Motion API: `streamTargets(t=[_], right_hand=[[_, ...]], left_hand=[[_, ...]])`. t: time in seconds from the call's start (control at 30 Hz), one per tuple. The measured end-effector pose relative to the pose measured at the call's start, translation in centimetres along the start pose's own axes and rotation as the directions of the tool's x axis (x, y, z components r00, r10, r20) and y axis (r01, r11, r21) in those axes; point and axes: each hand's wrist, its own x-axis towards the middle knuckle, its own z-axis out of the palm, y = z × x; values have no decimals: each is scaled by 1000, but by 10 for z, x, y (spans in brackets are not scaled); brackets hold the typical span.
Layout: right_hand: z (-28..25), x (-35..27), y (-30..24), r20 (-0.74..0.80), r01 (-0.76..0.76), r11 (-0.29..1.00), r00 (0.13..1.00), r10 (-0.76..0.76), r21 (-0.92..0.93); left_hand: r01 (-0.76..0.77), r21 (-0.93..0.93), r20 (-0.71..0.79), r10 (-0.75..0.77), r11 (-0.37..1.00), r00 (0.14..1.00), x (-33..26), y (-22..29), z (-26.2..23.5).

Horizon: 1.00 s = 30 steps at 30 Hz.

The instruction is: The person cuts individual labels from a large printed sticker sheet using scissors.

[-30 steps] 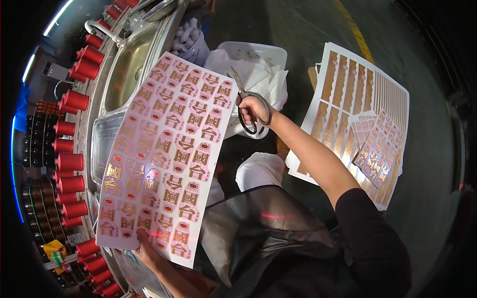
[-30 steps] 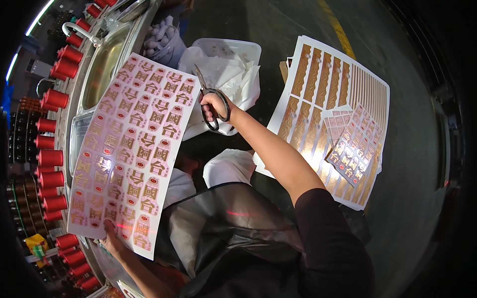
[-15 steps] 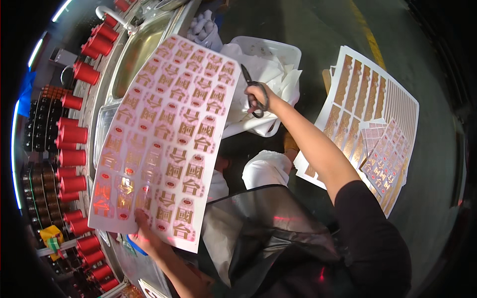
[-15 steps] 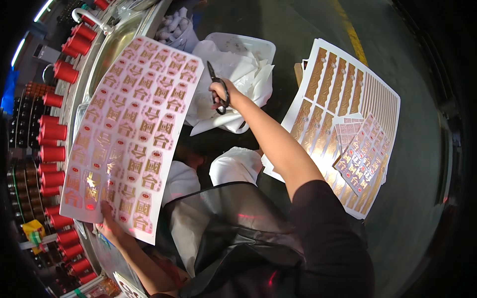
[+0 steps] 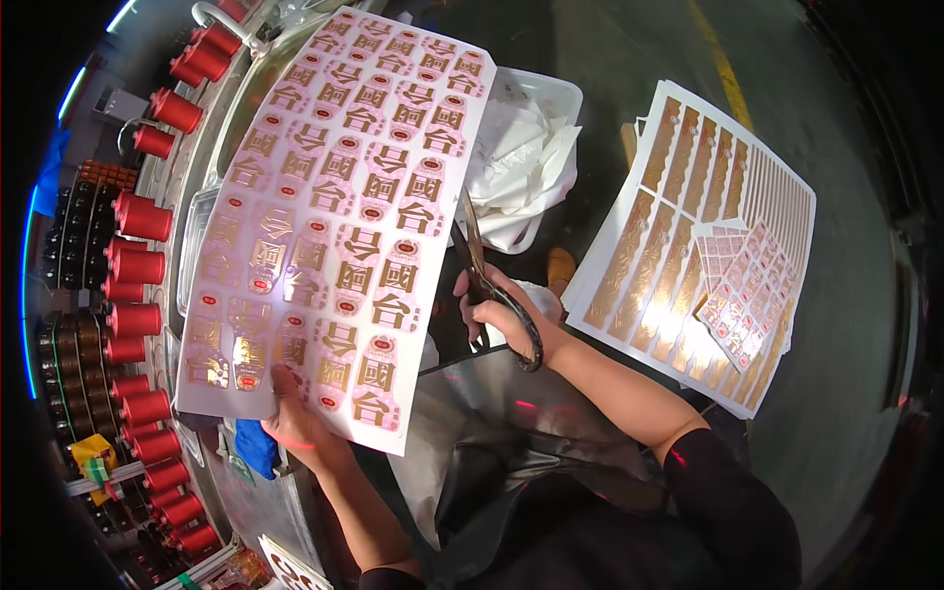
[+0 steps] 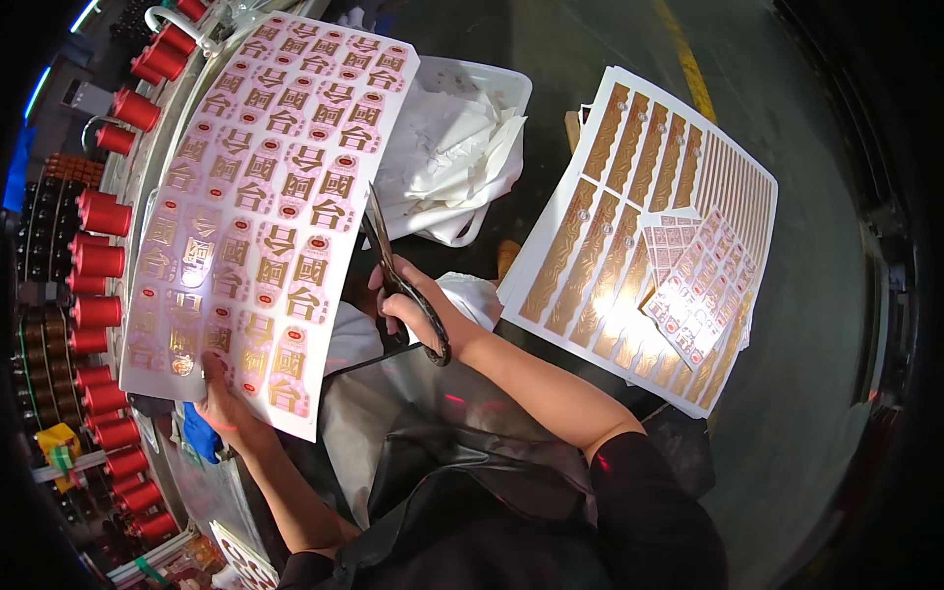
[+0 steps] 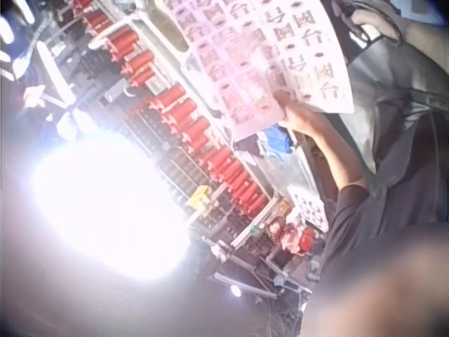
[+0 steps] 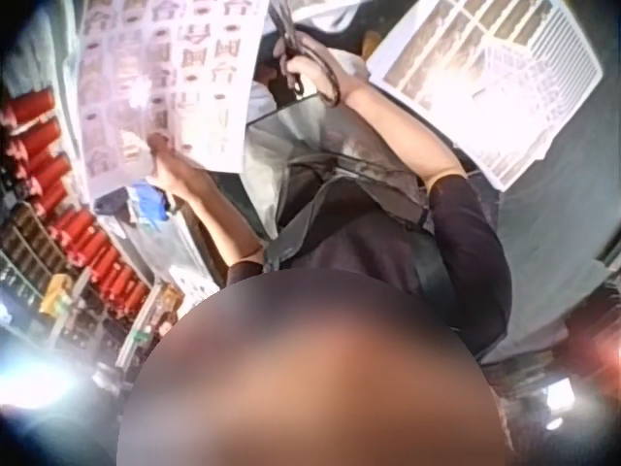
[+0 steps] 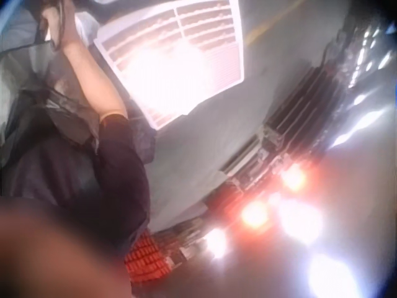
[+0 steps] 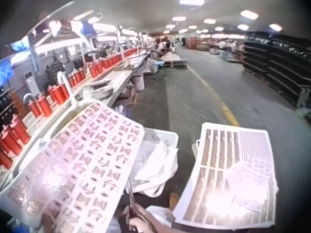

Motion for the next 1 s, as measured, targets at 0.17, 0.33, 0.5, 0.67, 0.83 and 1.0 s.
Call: streamTargets(t=[0.17,0.33,0.5,0.67,0.83,1.0], right_hand=[[17,-2,-15,-45,11,1000,999,-10,28],[31,12,-12,-126,47,999,991,-50,-27],[53,29,7,-264,135,990,957,-120,42],[59,40,25,-309,328,944,896,-320,-25],[55,52,30,-354,437,899,837,-417,-26],[37,45,8,-191,283,959,943,-272,32]], left_hand=[[-96,145,-63,107,985,992,-8,2,-10],[-104,143,-25,108,984,994,8,2,-20],[-64,77,-40,67,995,997,12,-5,-17],[48,-97,-40,-52,994,998,-12,-2,-4],[-37,-34,6,37,999,999,-25,-2,-3],[-99,27,-49,100,995,994,-34,-17,-15]])
